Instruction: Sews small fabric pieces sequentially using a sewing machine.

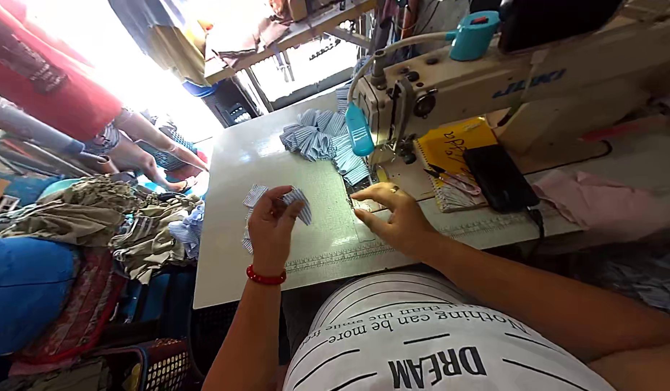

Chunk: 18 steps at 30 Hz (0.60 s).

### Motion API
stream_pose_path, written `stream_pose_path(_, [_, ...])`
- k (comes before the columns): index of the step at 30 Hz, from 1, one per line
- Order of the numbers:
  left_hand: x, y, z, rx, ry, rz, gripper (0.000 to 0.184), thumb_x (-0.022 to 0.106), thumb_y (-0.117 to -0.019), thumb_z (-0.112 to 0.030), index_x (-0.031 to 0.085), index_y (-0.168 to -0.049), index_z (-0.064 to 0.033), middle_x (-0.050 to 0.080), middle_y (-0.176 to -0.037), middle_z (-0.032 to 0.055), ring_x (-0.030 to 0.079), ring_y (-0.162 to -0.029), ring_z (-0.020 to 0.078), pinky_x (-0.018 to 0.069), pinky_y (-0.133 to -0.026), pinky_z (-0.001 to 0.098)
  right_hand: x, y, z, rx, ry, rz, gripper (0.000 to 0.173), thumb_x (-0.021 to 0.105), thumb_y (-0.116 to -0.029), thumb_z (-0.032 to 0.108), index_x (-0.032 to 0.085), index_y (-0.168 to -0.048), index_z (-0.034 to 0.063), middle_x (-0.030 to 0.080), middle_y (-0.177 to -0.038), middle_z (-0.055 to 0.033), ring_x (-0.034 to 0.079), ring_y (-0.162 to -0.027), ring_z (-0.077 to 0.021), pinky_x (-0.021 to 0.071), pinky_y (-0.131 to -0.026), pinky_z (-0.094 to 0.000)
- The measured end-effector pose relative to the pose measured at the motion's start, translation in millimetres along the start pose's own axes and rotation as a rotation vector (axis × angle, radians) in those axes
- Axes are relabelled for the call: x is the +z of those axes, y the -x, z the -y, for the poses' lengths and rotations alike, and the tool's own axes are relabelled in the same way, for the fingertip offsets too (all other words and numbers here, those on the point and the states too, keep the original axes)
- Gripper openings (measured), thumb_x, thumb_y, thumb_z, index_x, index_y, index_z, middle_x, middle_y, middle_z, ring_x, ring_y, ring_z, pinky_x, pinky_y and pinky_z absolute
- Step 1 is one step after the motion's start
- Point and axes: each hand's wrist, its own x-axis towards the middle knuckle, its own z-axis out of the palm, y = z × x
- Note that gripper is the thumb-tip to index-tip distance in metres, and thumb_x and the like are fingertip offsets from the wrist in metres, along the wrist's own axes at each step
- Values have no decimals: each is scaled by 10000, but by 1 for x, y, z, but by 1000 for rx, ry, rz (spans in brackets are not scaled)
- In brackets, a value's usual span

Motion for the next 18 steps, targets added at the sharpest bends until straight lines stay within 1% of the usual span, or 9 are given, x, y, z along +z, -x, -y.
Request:
stream_pose_path(2, [22,9,-3,-14,180,6,237,734,-922,-70,656,-1145,-90,682,-942,-93,653,-826,-8,575,-781,202,1,-3,14,39,-147,43,345,688,-942,278,719,-1202,54,721,-1123,-97,676,-1062,-201,559,-921,-419])
stream_pose_path(5, [47,19,-4,-71,388,13,119,730,-946,-137,689,-1044,-189,716,-954,-112,684,-874,12,593,-827,237,4,-5,23,108,-343,91,368,722,-932,261,693,-1221,36,720,-1141,-80,683,-1056,-130,569,-919,-328])
stream_pose_path(9, [68,28,-3,-140,492,-26,71,731,-954,-197,685,-1008,-206,716,-916,-93,681,-850,21,587,-810,236,9,-3,28,196,-513,79,159,685,-952,126,708,-1075,28,704,-956,-27,682,-844,-50,591,-785,-230])
stream_pose_path(11, [71,30,-1,-159,480,-51,60,727,-957,-184,682,-997,-187,717,-912,-78,689,-845,37,595,-799,248,10,-2,26,227,-503,62,127,642,-988,116,717,-1047,32,696,-944,-21,661,-805,-35,574,-743,-213])
stream_pose_path(13, [70,30,0,-176,404,-19,142,730,-950,-197,636,-1051,-164,693,-957,-68,687,-869,56,603,-804,274,10,-1,21,204,-424,33,153,620,-1004,128,735,-1050,37,711,-971,-28,667,-824,-37,575,-761,-217])
stream_pose_path(15, [65,28,-2,-219,318,87,357,740,-937,-238,563,-1219,-110,660,-1070,-22,679,-915,83,608,-812,309,9,-1,14,137,-308,25,174,614,-1003,126,738,-1072,26,720,-996,-61,682,-870,-74,584,-810,-259])
stream_pose_path(16, [62,26,-3,-240,298,127,422,741,-935,-209,554,-1287,-71,665,-1104,20,687,-909,106,616,-800,323,8,-1,11,106,-260,35,179,616,-996,123,744,-1075,27,721,-1004,-72,684,-895,-97,581,-834,-285])
stream_pose_path(17, [60,24,-5,-250,280,146,412,726,-935,-133,568,-1301,-29,685,-1077,53,701,-867,120,625,-774,329,7,-2,8,83,-228,47,178,620,-990,124,747,-1074,31,724,-1008,-75,686,-907,-105,581,-843,-296])
stream_pose_path(18, [59,22,-6,-252,254,153,332,711,-941,-90,620,-1250,-8,705,-1049,63,705,-832,117,626,-758,318,7,-3,6,76,-221,53,177,620,-990,130,744,-1079,39,723,-1005,-63,682,-898,-92,580,-833,-287])
